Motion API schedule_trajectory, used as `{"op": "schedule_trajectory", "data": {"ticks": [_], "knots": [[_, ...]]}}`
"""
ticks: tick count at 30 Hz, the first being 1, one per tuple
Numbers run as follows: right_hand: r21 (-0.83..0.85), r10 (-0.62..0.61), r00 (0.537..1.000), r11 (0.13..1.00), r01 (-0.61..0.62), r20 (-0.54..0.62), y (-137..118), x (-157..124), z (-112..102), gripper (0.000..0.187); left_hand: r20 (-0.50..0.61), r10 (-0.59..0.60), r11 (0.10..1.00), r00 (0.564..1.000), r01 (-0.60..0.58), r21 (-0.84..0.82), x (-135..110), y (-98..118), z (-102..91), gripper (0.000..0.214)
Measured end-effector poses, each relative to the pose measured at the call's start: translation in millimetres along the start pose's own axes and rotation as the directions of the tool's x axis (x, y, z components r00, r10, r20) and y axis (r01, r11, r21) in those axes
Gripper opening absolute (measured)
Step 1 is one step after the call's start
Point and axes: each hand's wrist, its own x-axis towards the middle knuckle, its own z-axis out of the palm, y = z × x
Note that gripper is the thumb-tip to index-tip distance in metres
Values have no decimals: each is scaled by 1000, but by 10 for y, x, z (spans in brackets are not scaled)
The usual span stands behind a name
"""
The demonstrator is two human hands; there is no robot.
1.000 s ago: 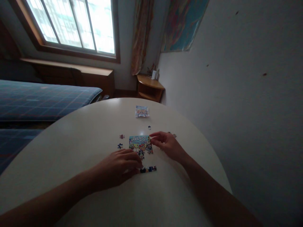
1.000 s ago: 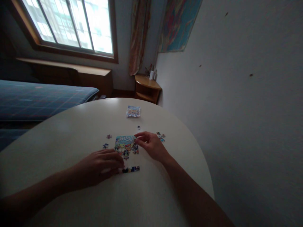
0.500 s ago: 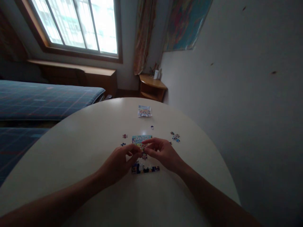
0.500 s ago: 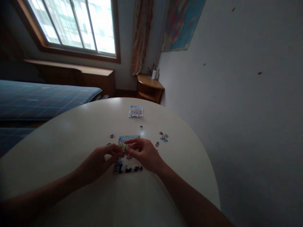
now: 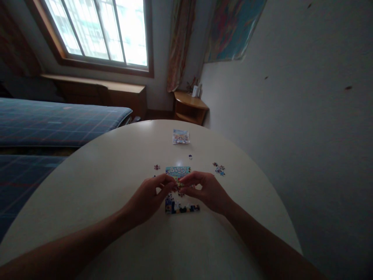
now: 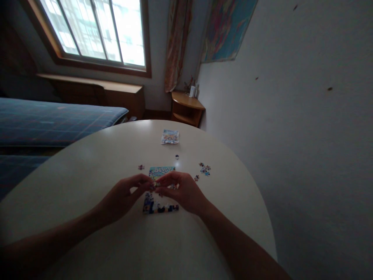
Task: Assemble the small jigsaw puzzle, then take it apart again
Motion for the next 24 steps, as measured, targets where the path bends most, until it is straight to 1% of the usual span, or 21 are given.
{"op": "schedule_trajectory", "data": {"ticks": [4,9,14,20,24], "knots": [[-8,-9,1000,1000,9,-9,5,-1,8,23,-10,24,1000,1000,-24,-1,-1,39,-13,20],[22,5,1000,1000,-5,0,15,-6,-1,25,-19,50,999,999,-50,-5,-8,42,-10,21],[47,24,1000,999,-24,11,23,-11,-9,25,-18,52,999,998,-52,8,-18,32,-20,20],[8,-9,1000,1000,9,-8,24,-5,-9,25,-17,60,998,998,-60,1,-23,29,-21,20],[9,-2,1000,1000,2,-3,23,-6,-11,24,-16,52,999,999,-52,0,-26,40,-23,20]]}}
